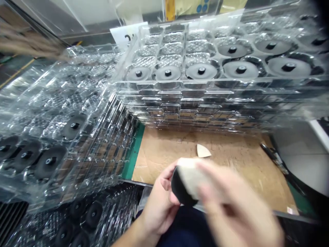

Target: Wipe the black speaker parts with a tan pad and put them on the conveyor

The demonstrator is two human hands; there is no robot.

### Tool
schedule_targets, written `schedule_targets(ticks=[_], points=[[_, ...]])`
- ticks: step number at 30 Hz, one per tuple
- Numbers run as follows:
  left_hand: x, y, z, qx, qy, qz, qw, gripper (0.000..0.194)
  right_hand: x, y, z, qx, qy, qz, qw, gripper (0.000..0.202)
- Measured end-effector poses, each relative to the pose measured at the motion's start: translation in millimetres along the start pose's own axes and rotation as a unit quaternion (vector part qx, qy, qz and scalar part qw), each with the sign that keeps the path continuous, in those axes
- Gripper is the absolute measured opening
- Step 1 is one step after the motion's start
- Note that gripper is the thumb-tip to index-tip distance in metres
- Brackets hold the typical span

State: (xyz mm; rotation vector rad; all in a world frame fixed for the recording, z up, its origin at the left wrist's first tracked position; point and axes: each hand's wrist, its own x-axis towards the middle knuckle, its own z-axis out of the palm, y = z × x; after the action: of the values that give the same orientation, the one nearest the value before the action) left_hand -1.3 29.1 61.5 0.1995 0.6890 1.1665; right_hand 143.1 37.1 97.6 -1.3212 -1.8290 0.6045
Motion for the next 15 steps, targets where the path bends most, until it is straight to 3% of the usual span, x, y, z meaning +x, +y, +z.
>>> schedule_targets(ticks=[2, 4, 5, 10, 13, 15], points=[[-0.5, 1.1, -2.1, -0.002, 0.011, 0.007, 1.0, 0.054, 3.8, -9.3, 5.7, 0.028, -0.069, -0.081, 0.994, 0.034], [-1.0, 0.9, -4.1, -0.004, 0.031, 0.022, 0.999, 0.053, 8.9, -11.9, 9.8, 0.057, -0.148, -0.096, 0.983, 0.029], [-1.3, 0.1, -4.2, -0.004, 0.04, 0.028, 0.999, 0.054, 12.1, -11.8, 11.9, 0.058, -0.16, -0.089, 0.981, 0.026], [-3.8, -2.2, 1.2, -0.002, 0.028, -0.017, 0.999, 0.048, 19.5, -11.5, 20.4, 0.019, -0.046, -0.107, 0.993, 0.032], [-5.6, 3.0, -1.9, -0.013, 0.025, -0.015, 1.0, 0.049, 5.3, -6.6, 11.1, 0.043, -0.117, -0.12, 0.985, 0.031], [-5.9, 4.9, -4.5, -0.011, 0.011, -0.018, 1.0, 0.055, -5.8, -1.4, 0.5, 0.008, -0.125, -0.084, 0.989, 0.027]])
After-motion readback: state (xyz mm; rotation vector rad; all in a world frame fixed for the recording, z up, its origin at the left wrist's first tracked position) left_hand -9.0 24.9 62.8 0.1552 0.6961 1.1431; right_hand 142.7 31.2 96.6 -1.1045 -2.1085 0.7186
